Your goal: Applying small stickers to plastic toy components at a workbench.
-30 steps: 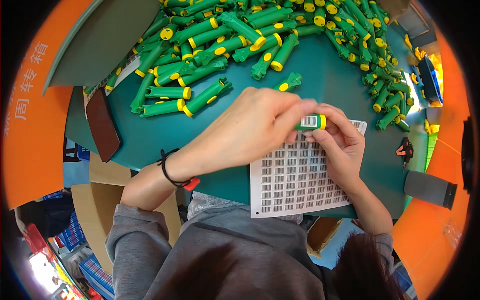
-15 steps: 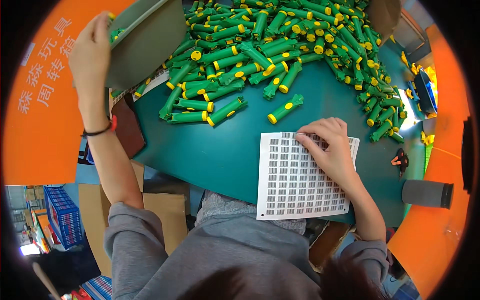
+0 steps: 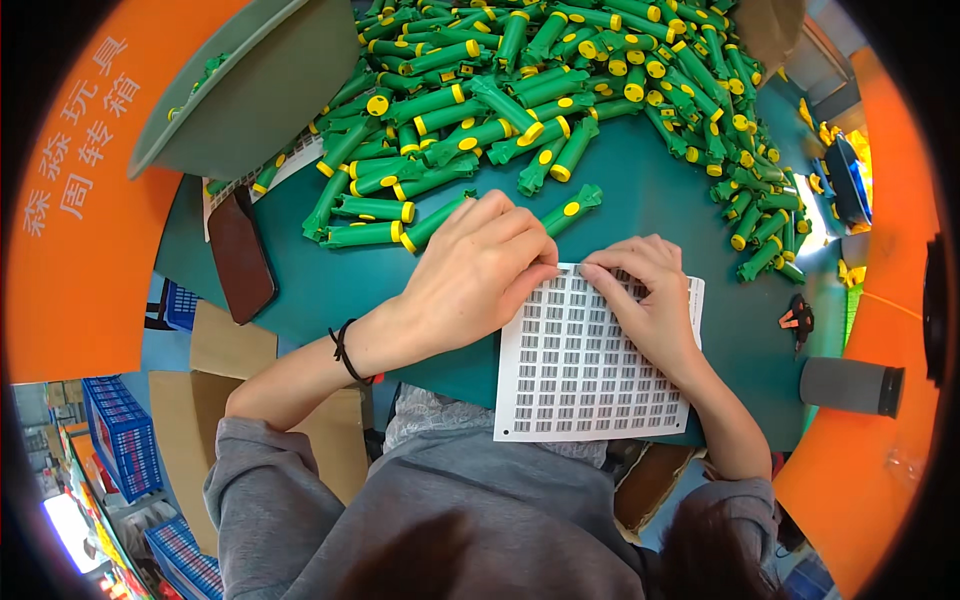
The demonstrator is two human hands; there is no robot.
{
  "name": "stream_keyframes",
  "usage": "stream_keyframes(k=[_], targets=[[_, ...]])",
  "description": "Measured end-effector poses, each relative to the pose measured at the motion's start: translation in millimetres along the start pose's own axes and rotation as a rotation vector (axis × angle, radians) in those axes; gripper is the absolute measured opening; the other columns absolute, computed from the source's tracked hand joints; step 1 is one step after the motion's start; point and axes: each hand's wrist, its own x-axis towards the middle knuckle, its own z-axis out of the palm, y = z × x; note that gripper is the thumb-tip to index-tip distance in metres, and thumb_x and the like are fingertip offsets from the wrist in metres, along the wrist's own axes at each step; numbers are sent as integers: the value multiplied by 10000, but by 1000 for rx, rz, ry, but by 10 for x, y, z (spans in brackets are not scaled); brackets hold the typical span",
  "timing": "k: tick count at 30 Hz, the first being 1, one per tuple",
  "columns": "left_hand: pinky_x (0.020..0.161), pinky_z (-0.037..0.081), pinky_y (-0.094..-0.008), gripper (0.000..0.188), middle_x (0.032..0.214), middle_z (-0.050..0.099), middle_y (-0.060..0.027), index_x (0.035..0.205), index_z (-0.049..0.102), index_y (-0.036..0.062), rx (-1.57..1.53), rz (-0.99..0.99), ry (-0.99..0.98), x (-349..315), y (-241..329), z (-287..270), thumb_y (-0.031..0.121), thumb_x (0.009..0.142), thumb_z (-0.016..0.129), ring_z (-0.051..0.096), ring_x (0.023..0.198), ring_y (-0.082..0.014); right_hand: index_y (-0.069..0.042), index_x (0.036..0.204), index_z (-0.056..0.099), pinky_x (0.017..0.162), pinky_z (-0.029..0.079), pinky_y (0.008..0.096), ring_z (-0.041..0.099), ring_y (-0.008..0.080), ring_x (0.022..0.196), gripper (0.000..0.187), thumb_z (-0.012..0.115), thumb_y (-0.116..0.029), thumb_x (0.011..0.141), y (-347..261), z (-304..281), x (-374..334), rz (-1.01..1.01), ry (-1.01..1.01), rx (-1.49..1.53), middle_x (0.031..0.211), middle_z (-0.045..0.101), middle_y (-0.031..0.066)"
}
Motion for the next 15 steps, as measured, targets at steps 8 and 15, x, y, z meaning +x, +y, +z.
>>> stream_keyframes(k=[8, 15], targets=[[771, 452, -321, 114, 923, 664, -45, 930, 667, 48, -240, -175, 325, 28, -95, -242, 92, 857, 743, 585, 874, -209, -90, 1197, 645, 921, 459, 378, 579, 239, 1024, 388, 685, -94, 811, -171, 54, 432, -361, 22, -327, 1183, 630, 67], [773, 426, -248, 105, 1036, 661, -23, 988, 655, 30, -727, -268, 190, 129, -84, -318, 114, 937, 691, 584, 987, -90, 7, 1088, 604, 823, 513, 383, 628, 291, 941, 257, 622, -62, 841, -223, -7, 519, -501, -132, -548, 1172, 626, 117]])
